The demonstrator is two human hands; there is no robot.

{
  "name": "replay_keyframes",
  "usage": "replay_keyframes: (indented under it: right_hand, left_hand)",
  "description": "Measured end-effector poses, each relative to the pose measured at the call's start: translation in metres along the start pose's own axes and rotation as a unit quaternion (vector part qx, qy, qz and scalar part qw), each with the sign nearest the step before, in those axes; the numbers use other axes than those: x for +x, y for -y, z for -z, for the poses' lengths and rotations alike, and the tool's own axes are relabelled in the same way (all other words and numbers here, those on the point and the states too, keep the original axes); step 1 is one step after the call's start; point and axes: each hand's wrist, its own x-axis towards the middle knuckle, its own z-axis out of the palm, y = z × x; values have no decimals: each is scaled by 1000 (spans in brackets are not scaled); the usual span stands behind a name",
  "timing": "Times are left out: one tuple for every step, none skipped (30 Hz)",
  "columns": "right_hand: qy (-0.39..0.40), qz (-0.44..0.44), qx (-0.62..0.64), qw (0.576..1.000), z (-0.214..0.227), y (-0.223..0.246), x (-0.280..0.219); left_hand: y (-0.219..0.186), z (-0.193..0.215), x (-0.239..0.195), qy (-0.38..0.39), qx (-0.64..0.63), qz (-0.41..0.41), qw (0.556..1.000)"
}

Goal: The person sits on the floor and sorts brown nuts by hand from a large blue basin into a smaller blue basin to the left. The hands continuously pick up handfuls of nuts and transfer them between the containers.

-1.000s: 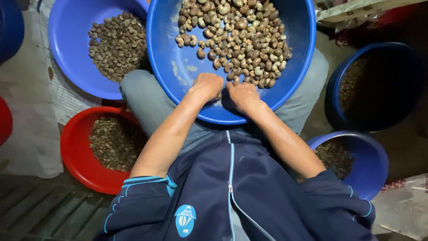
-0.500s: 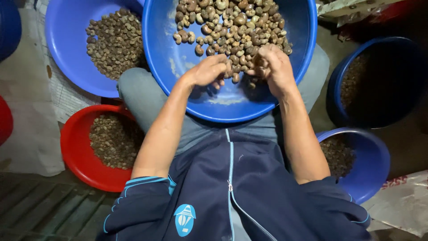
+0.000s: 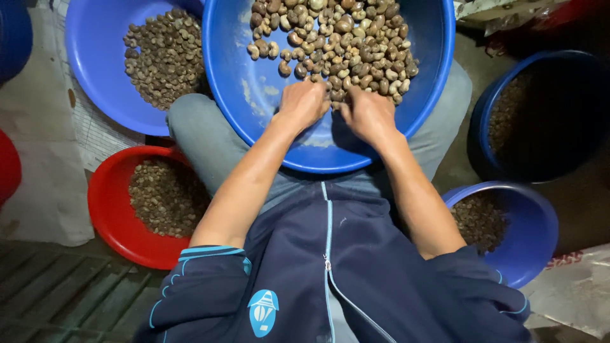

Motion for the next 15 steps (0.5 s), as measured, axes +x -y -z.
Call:
replay_keyframes:
  right_hand:
    - [1, 0, 0, 1000, -6, 1, 5]
    - [12, 18, -52, 998, -11, 2, 10]
    - [24, 33, -103, 994, -17, 1, 13]
    - [24, 30, -104, 994, -34, -5, 18]
    - [-4, 51, -138, 989, -49, -10, 25]
    - [-33, 71, -171, 982, -64, -14, 31]
    - [-33, 72, -172, 982, -64, -9, 31]
    - [-61, 96, -188, 975, -64, -5, 31]
    - [-87, 121, -204, 967, -64, 0, 30]
    - [-87, 122, -205, 967, -58, 2, 26]
    - [-92, 125, -189, 970, -53, 6, 22]
    - [-97, 127, -173, 972, -47, 9, 18]
    - [-97, 129, -174, 971, -35, 12, 20]
    - [-27, 68, -67, 995, -23, 14, 23]
    - [44, 5, 42, 998, -12, 16, 23]
  left_hand:
    - [3, -3, 2, 0, -1, 0, 1000]
    - [6, -6, 5, -1, 1, 1, 1000]
    - [7, -11, 8, -1, 2, -1, 1000]
    - [4, -2, 2, 1, 1, -4, 1000]
    - [2, 10, -4, -9, -9, 2, 1000]
    - [0, 21, -11, -18, -19, 9, 1000]
    - [3, 26, -13, -19, -19, 9, 1000]
    - [6, 30, -15, -23, -8, 14, 1000]
    - [10, 34, -18, -26, 3, 21, 999]
    - [13, 26, -15, -26, 2, 22, 999]
    - [17, 19, -12, -24, -3, 20, 1000]
    - [21, 12, -10, -22, -7, 18, 1000]
    - [19, 13, -9, -23, -7, 19, 1000]
    - [17, 15, -9, -23, 4, 17, 1000]
    - [13, 15, -10, -23, 15, 14, 1000]
